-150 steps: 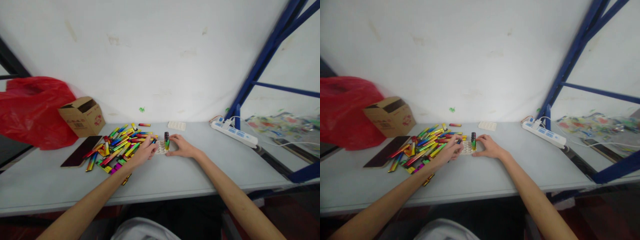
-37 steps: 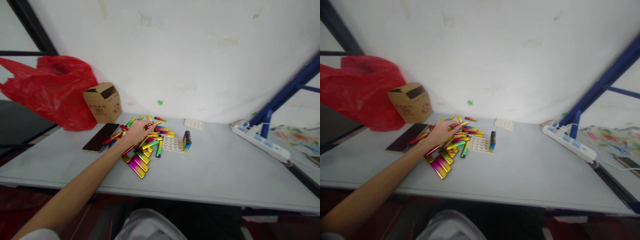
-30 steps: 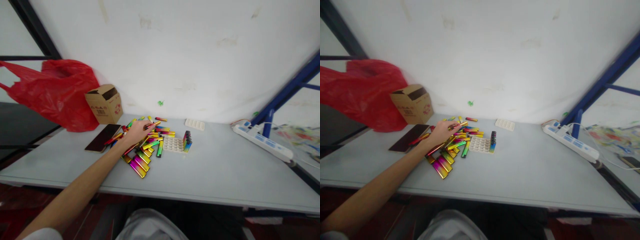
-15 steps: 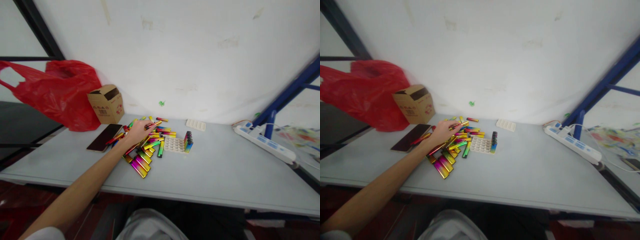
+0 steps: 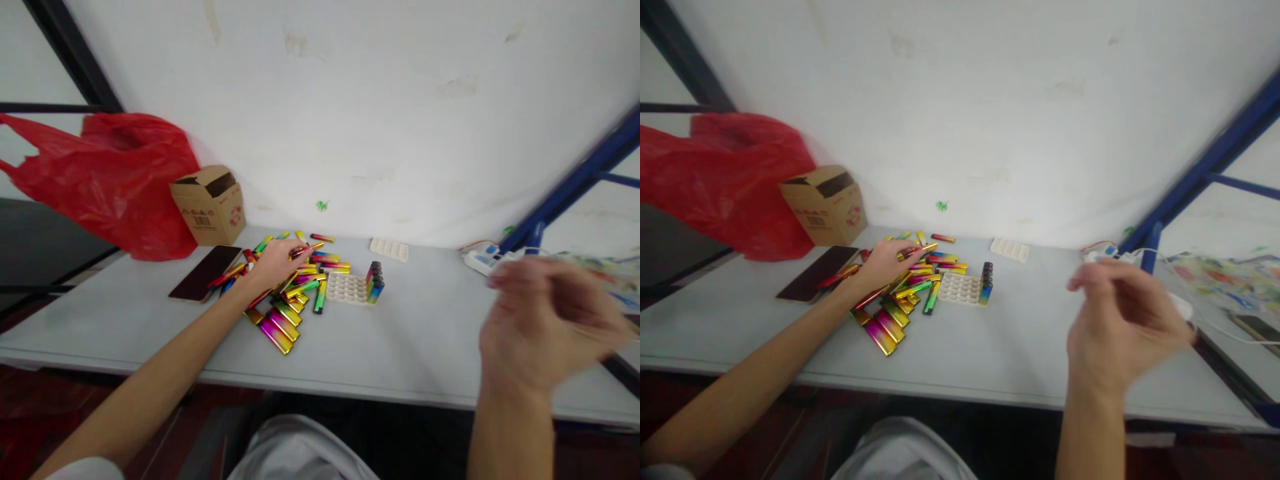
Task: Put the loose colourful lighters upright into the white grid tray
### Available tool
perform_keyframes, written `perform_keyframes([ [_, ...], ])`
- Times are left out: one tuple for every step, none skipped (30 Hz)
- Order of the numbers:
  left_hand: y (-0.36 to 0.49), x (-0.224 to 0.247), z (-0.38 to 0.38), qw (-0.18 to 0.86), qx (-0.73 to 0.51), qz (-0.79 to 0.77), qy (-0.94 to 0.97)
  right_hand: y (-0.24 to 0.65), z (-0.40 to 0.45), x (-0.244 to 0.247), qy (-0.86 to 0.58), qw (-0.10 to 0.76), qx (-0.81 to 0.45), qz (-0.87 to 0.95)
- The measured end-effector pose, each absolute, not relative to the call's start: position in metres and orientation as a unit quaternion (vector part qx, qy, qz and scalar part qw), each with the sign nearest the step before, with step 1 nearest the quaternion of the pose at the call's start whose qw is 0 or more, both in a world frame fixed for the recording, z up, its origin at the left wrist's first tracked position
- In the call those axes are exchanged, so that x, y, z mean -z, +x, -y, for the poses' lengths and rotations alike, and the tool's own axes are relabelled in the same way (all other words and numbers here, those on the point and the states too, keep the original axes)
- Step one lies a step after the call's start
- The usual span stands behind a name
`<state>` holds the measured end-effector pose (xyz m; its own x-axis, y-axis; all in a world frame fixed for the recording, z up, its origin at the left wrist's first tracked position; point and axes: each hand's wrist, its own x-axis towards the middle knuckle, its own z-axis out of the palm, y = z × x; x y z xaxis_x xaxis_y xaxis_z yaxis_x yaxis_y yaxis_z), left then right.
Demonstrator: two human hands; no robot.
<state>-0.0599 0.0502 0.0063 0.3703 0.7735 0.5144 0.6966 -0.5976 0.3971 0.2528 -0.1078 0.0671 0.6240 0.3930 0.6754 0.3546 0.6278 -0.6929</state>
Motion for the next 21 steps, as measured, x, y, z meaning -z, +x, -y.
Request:
perform_keyframes([
  [-0.060,-0.006,-0.050,0.054,-0.337,-0.447,0.827,0.254,0.097,-0.060,-0.442,0.775,-0.031,0.450],
  [-0.060,-0.006,-0.050,0.052,-0.333,-0.448,0.828,0.255,0.084,-0.051,-0.458,0.752,-0.057,0.471],
  [-0.060,-0.006,-0.050,0.052,-0.330,-0.450,0.828,0.256,0.069,-0.040,-0.479,0.707,-0.127,0.504],
  [-0.060,-0.006,-0.050,0.053,-0.329,-0.452,0.828,0.258,0.055,-0.028,-0.488,0.678,-0.190,0.516],
  [-0.061,-0.006,-0.049,0.056,-0.329,-0.453,0.827,0.259,0.041,-0.014,-0.492,0.660,-0.247,0.512],
  [-0.061,-0.006,-0.049,0.059,-0.329,-0.453,0.826,0.260,0.029,-0.001,-0.495,0.641,-0.302,0.503],
  [-0.060,-0.006,-0.049,0.062,-0.328,-0.453,0.826,0.260,0.019,0.012,-0.494,0.635,-0.344,0.483],
  [-0.060,-0.006,-0.049,0.062,-0.327,-0.453,0.827,0.260,0.011,0.023,-0.497,0.631,-0.375,0.462],
  [-0.060,-0.006,-0.048,0.060,-0.326,-0.452,0.828,0.260,0.005,0.032,-0.503,0.623,-0.398,0.447],
  [-0.059,-0.006,-0.048,0.057,-0.325,-0.450,0.830,0.260,0.000,0.039,-0.508,0.613,-0.416,0.439],
  [-0.059,-0.005,-0.049,0.053,-0.325,-0.447,0.832,0.261,-0.003,0.043,-0.509,0.619,-0.424,0.422],
  [-0.058,-0.005,-0.049,0.050,-0.325,-0.445,0.833,0.262,-0.005,0.046,-0.499,0.630,-0.434,0.406],
  [-0.058,-0.004,-0.049,0.049,-0.325,-0.443,0.834,0.263,-0.007,0.047,-0.487,0.642,-0.445,0.390],
  [-0.058,-0.004,-0.050,0.048,-0.325,-0.441,0.835,0.265,-0.009,0.047,-0.476,0.649,-0.459,0.377],
  [-0.058,-0.004,-0.050,0.049,-0.324,-0.441,0.835,0.268,-0.011,0.046,-0.466,0.650,-0.475,0.367],
  [-0.058,-0.004,-0.051,0.050,-0.324,-0.442,0.835,0.270,-0.012,0.045,-0.461,0.647,-0.490,0.360],
  [-0.058,-0.004,-0.051,0.051,-0.325,-0.443,0.834,0.272,-0.014,0.044,-0.458,0.641,-0.501,0.357],
  [-0.058,-0.005,-0.051,0.053,-0.327,-0.443,0.833,0.274,-0.015,0.044,-0.456,0.636,-0.510,0.357],
  [-0.058,-0.005,-0.050,0.055,-0.330,-0.443,0.832,0.275,-0.015,0.043,-0.455,0.631,-0.515,0.360],
  [-0.058,-0.005,-0.050,0.056,-0.333,-0.442,0.831,0.276,-0.015,0.043,-0.455,0.626,-0.515,0.368],
  [-0.058,-0.006,-0.049,0.058,-0.336,-0.440,0.831,0.275,-0.015,0.043,-0.456,0.620,-0.512,0.382],
])
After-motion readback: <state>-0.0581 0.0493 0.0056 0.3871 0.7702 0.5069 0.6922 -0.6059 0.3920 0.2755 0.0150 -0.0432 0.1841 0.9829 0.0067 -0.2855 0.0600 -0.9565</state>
